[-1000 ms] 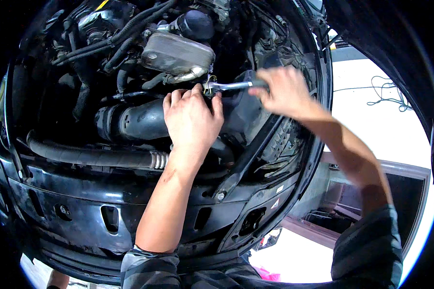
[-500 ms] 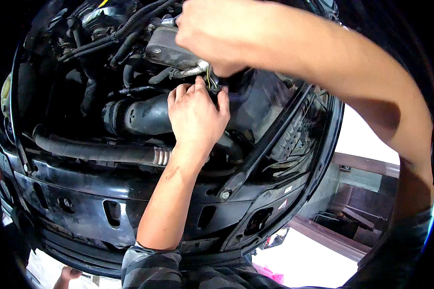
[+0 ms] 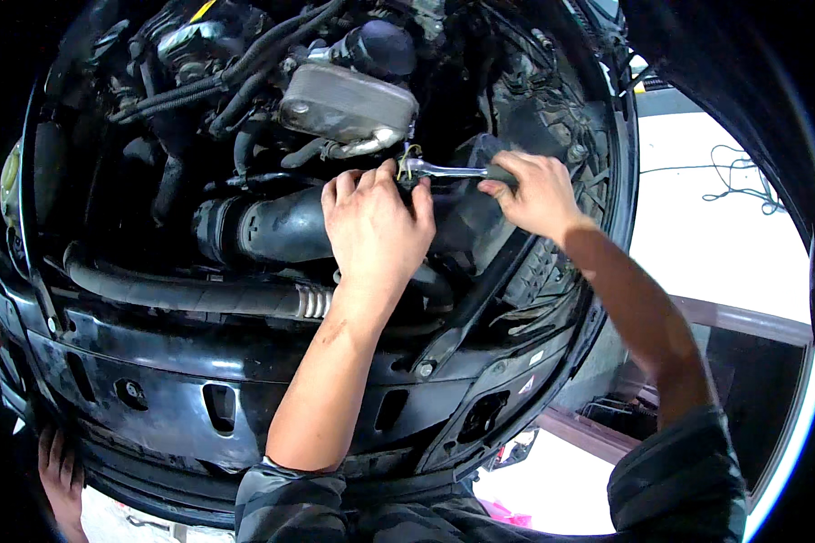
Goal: The person works on a car engine with the hood open, using a ratchet wrench to tighten bolts on the engine block. They select tools from a tray on the floor and interact with various engine components while another person stands nearby.
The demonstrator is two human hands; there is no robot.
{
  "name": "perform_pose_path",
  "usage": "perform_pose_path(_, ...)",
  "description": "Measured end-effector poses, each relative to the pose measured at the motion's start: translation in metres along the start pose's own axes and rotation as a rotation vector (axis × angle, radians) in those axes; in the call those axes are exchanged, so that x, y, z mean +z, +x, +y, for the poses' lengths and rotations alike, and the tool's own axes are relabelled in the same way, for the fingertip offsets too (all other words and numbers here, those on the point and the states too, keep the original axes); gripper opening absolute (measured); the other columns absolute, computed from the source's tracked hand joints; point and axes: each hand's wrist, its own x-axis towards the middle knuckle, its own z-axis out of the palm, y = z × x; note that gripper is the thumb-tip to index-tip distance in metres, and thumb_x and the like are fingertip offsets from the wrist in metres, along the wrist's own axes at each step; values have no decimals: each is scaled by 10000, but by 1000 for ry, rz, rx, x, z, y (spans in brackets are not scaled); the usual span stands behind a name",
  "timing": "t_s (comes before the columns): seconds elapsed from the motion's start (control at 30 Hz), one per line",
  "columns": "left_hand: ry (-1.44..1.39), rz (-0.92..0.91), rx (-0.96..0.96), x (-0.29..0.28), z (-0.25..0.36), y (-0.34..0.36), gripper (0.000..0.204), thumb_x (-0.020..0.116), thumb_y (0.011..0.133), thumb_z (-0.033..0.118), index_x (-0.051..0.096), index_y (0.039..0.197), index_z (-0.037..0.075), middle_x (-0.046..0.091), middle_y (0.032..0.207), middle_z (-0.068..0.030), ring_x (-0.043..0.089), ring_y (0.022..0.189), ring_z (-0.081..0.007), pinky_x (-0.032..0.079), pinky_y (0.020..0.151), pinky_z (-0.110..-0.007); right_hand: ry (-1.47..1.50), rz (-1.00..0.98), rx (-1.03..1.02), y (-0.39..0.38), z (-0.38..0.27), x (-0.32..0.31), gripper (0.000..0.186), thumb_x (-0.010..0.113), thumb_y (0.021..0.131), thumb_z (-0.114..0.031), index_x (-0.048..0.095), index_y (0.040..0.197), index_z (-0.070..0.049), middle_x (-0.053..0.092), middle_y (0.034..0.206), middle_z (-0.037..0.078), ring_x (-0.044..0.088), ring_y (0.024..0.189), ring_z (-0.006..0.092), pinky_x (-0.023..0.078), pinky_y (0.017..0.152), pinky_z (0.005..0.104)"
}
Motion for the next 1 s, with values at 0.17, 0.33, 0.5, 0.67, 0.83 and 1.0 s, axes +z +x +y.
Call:
perform_pose_path(0.17, 60, 22, -6, -5, -7, 3, 415, 596, 872, 340, 657, 1077, -15, 671, 933, -209, 591, 978, -375, 437, 907, -466, -445, -229, -369, 84, -68, -96, 241, 731, 713, -299, 701, 773, -68, 678, 779, 142, 681, 769, 322, 558, 700, 433)
perform_pose_path(0.33, 42, -18, -11, 0, 5, 4, 490, 604, 864, 351, 640, 1101, -77, 673, 928, -219, 600, 987, -349, 416, 960, -448, -675, -253, -644, 113, -125, -117, 203, 772, 597, -223, 726, 711, -61, 708, 776, 121, 700, 770, 271, 561, 692, 362)
perform_pose_path(0.5, 17, -9, -25, -2, -4, 2, 472, 610, 857, 343, 659, 1108, -54, 692, 938, -200, 604, 1011, -337, 402, 978, -436, -341, -113, -233, 49, -44, -74, 337, 710, 775, -404, 676, 819, -71, 657, 727, 129, 682, 751, 285, 548, 661, 429)
perform_pose_path(0.67, -13, 38, 15, 2, -2, -2, 310, 625, 862, 302, 696, 1017, 43, 679, 863, -170, 605, 906, -351, 456, 862, -456, 12, 230, -55, -7, -6, 5, 543, 576, 846, -600, 653, 863, -62, 642, 809, 114, 639, 757, 335, 517, 654, 402)
perform_pose_path(0.83, -15, 63, -11, 2, 2, 0, 336, 633, 852, 334, 694, 991, 35, 675, 866, -181, 607, 897, -358, 460, 863, -465, -44, -55, -3, 0, 0, -14, 379, 650, 834, -473, 642, 862, -94, 659, 777, 153, 654, 773, 378, 520, 661, 492)
perform_pose_path(1.0, 51, 18, -15, -4, -11, 1, 432, 616, 859, 361, 678, 1054, -20, 688, 902, -180, 612, 944, -353, 464, 886, -446, -505, -351, -374, 96, -70, -98, 289, 729, 715, -328, 724, 807, -54, 696, 792, 162, 693, 784, 320, 564, 717, 432)
